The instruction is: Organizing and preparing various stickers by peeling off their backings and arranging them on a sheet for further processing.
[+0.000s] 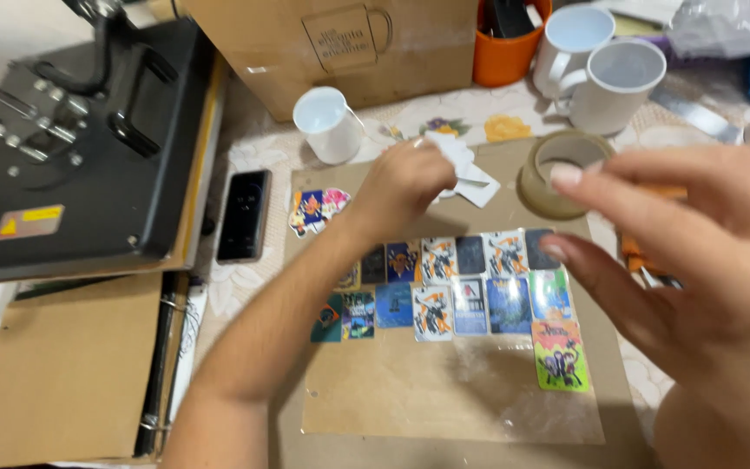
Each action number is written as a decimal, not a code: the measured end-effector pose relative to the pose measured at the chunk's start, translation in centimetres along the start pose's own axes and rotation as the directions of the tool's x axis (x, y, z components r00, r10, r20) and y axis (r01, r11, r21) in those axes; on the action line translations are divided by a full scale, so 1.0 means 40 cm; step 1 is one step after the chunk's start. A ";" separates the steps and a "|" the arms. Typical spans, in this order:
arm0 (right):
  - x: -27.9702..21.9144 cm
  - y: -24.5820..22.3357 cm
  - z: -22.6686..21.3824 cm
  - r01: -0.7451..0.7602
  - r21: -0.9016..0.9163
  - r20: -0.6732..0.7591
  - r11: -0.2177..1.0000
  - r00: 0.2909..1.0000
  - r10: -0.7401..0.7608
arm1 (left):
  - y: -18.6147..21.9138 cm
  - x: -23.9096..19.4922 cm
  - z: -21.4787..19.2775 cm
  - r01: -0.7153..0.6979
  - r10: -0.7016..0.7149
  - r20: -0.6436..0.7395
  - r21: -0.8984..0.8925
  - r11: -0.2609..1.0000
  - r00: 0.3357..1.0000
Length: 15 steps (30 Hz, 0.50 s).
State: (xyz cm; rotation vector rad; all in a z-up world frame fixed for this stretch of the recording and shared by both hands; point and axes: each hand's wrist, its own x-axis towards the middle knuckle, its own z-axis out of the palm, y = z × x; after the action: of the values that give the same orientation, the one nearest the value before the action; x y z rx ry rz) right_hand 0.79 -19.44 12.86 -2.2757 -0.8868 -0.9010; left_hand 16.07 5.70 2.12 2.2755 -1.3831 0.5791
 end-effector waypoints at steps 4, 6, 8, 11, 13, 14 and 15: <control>0.013 0.021 0.007 0.223 0.000 -0.064 0.975 0.973 -0.222 | 0.202 -0.090 -0.152 -0.336 0.564 -0.208 0.624 0.705 0.799; 0.016 0.012 -0.001 0.296 -0.006 -0.021 0.955 0.955 -0.296 | 0.248 -0.091 -0.197 -0.326 0.617 -0.223 0.687 0.649 0.755; -0.005 0.002 -0.005 0.362 -0.008 0.032 0.932 0.932 -0.361 | 0.293 -0.118 -0.212 -0.310 0.663 -0.240 0.738 0.599 0.709; -0.040 -0.005 0.006 0.489 -0.016 0.120 0.872 0.867 -0.484 | 0.342 -0.150 -0.183 -0.182 0.293 -0.428 0.281 0.942 0.855; -0.046 -0.007 0.034 0.750 -0.133 0.048 0.648 0.658 -0.751 | 0.380 -0.142 -0.123 0.280 -0.749 -0.281 -0.803 0.526 0.600; -0.052 -0.021 0.039 0.754 -0.129 0.055 0.644 0.654 -0.755 | 0.379 -0.134 -0.141 0.275 -0.752 -0.284 -0.807 0.523 0.595; -0.059 -0.033 0.045 0.721 -0.160 0.079 0.674 0.690 -0.720 | 0.377 -0.126 -0.158 0.257 -0.788 -0.012 -0.942 0.214 0.615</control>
State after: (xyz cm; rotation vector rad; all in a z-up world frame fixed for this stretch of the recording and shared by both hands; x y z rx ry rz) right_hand -0.79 -18.28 10.29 -2.0499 -1.8552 -1.3382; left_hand -0.45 6.45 6.58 1.3356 -0.2798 0.0719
